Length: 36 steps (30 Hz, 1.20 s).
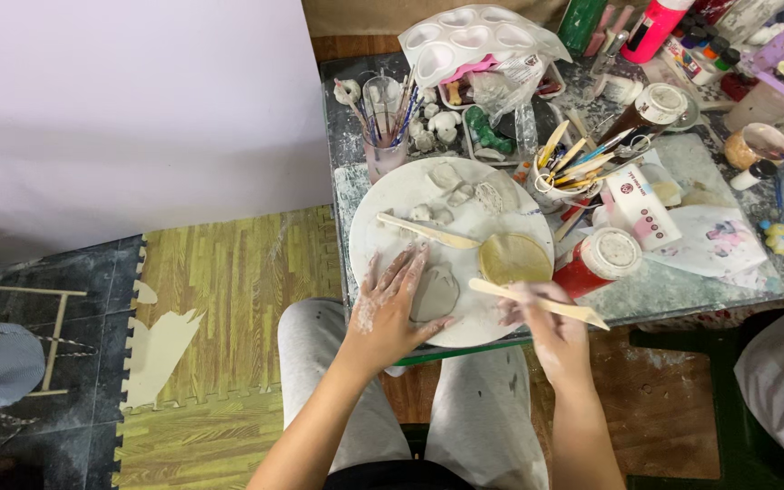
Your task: The person shapes a lump of clay on a rotating pottery wheel using wooden modeling tools and their hands. They repeatedly smooth and refine the surface, occasionally rotating the wheel to access different sides.
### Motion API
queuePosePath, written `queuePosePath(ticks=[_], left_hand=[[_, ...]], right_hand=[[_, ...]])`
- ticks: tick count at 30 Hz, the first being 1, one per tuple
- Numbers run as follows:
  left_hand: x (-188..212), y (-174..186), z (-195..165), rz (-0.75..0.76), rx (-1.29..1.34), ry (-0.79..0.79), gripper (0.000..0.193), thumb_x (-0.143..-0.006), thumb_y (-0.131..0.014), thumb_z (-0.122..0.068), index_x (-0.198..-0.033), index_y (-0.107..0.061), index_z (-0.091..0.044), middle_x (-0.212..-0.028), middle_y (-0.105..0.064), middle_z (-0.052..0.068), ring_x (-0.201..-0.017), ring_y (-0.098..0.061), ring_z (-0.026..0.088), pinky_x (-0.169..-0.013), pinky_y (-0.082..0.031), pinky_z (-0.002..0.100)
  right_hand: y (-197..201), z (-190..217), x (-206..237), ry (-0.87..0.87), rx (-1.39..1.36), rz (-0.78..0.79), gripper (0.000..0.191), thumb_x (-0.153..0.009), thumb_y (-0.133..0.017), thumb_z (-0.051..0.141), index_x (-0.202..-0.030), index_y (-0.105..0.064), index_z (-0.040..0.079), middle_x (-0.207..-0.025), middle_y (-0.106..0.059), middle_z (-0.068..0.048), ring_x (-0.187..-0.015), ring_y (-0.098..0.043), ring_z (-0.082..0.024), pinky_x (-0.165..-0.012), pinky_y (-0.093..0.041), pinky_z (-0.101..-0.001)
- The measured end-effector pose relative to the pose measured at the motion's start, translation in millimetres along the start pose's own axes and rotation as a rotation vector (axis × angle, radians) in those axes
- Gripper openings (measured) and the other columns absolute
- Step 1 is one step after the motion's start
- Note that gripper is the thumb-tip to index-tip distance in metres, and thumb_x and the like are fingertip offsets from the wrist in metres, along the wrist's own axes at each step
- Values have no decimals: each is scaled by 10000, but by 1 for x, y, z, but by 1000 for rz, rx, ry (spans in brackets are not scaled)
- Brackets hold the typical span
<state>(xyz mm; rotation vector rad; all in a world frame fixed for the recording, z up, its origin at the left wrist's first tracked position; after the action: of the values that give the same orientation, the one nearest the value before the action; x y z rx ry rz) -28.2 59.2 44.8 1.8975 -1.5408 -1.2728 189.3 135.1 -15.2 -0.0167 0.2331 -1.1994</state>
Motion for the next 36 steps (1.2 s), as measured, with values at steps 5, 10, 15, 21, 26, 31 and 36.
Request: queuePosePath(ticks=[5, 10, 15, 21, 26, 31, 36], left_hand=[[-1, -1, -1, -9, -11, 24, 954, -786, -809, -450, -1532, -392, -26, -1483, -547, 185, -1428, -461, 322, -1237, -161, 568], [1, -3, -2, -4, -14, 23, 936, -805, -801, -450, -1541, -395, -39, -1480, -559, 143, -1438, -458, 305, -1239, -165, 566], [2, -3, -7, -22, -41, 3, 929, -801, -789, -452, -1538, -392, -47, -1483, -546, 141, -1432, -441, 312, -1226, -157, 575], [6, -6, -11, -33, -46, -15, 863, -838, -773, -433, -1539, -406, -87, -1495, -565, 111, -1436, -459, 297, -1226, -201, 564], [10, -12, -13, -67, -22, 2, 878, -859, -758, -420, -1538, -380, -13, -1478, -557, 159, -1433, -462, 315, -1224, -215, 571], [11, -14, -17, -95, -41, 0, 841, -877, -752, -425, -1528, -401, -24, -1443, -581, 157, -1429, -471, 313, -1218, -232, 573], [11, -12, -20, -121, -50, -5, 815, -881, -753, -428, -1514, -419, -38, -1441, -592, 147, -1425, -476, 313, -1207, -248, 577]], right_hand=[[-9, -16, -1, -59, 77, 37, 128, -1030, -627, 88, -1060, -618, -36, -902, -720, -118, -749, -611, -102, -640, -490, -248], [-10, -16, -4, -24, 160, 63, 91, -1023, -626, 87, -990, -611, 3, -869, -714, -77, -746, -596, -52, -650, -473, -195], [0, -19, -11, -69, 137, -25, 97, -1022, -616, 100, -975, -598, 17, -831, -705, -55, -611, -526, -34, -531, -424, -176], [-13, -8, -6, 134, 48, 39, 96, -1078, -616, 69, -1045, -550, 7, -929, -695, -75, -815, -615, -53, -725, -479, -199], [-7, -15, -5, 24, 95, -73, 71, -1039, -615, 39, -1037, -559, -6, -915, -725, -109, -670, -490, -27, -584, -387, -177], [-17, -7, -6, 88, 112, -72, 82, -1042, -603, 32, -1045, -530, -5, -946, -717, -115, -893, -692, -98, -791, -527, -199], [-17, -10, -6, 45, 151, -86, 76, -1035, -602, 37, -1047, -539, -4, -951, -733, -120, -864, -686, -85, -729, -502, -183]])
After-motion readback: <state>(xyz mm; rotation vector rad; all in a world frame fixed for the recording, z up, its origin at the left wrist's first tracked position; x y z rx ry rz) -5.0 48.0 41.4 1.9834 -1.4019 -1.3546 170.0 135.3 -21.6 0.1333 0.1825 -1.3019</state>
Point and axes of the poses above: each hand's wrist, its own x-axis away from the middle knuckle, its own y-axis out of the back of the hand, z = x × y, the point moved 9 cm from there along -x, towards the middle knuckle
